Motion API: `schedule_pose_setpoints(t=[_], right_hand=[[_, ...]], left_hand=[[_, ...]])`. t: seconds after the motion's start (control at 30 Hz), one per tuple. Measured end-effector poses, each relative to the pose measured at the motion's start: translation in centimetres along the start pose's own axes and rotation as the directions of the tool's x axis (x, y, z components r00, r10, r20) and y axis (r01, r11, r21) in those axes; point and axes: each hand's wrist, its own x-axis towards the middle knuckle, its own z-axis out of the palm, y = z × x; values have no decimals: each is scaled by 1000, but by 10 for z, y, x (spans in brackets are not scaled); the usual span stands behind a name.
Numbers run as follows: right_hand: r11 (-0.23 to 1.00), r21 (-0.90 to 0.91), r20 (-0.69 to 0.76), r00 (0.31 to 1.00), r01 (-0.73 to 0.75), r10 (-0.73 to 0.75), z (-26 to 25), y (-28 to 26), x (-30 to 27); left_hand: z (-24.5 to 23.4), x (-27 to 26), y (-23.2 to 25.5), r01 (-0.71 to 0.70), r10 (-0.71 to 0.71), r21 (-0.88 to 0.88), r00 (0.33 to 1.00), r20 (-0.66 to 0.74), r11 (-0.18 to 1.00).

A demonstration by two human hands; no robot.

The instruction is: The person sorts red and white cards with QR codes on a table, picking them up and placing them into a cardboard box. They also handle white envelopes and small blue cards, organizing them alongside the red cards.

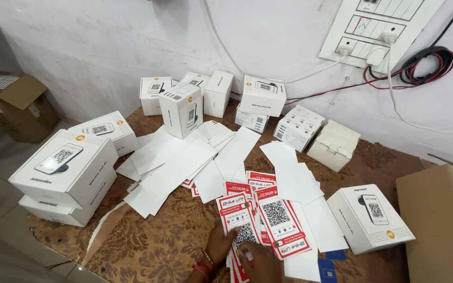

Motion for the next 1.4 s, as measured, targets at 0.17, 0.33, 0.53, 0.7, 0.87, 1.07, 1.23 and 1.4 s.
schedule_pose_setpoints(t=[0.17, 0.33, 0.53, 0.7, 0.87, 1.07, 1.23, 1.4], right_hand=[[943, -219, -102, 967, -252, 235, -69, 35, 27], [757, -561, 127, 869, -335, 479, -98, 32, 38], [754, -558, 141, 855, -347, 498, -93, 32, 43], [767, -537, 166, 847, -352, 505, -94, 48, 55], [764, -548, 191, 838, -341, 511, -97, 69, 70], [824, -414, 219, 836, -387, 503, -82, 97, 70], [858, -281, 237, 835, -430, 496, -72, 111, 65], [867, 3, 213, 847, -499, 487, -58, 119, 49]], left_hand=[[-9, 5, -2, 204, -195, -426, 979, 64, 882], [-4, 10, -6, 146, -131, -318, 989, 67, 937], [0, 9, -9, 171, -165, -213, 985, 47, 962], [-3, 4, -4, 162, -159, -123, 987, 33, 979], [-3, 3, -6, 217, -211, -132, 976, 58, 967], [-1, 6, -12, 160, -155, -252, 987, 41, 954], [-4, 6, -12, 155, -149, -317, 988, 45, 936], [-4, 8, -18, 108, -106, -283, 994, 23, 953]])
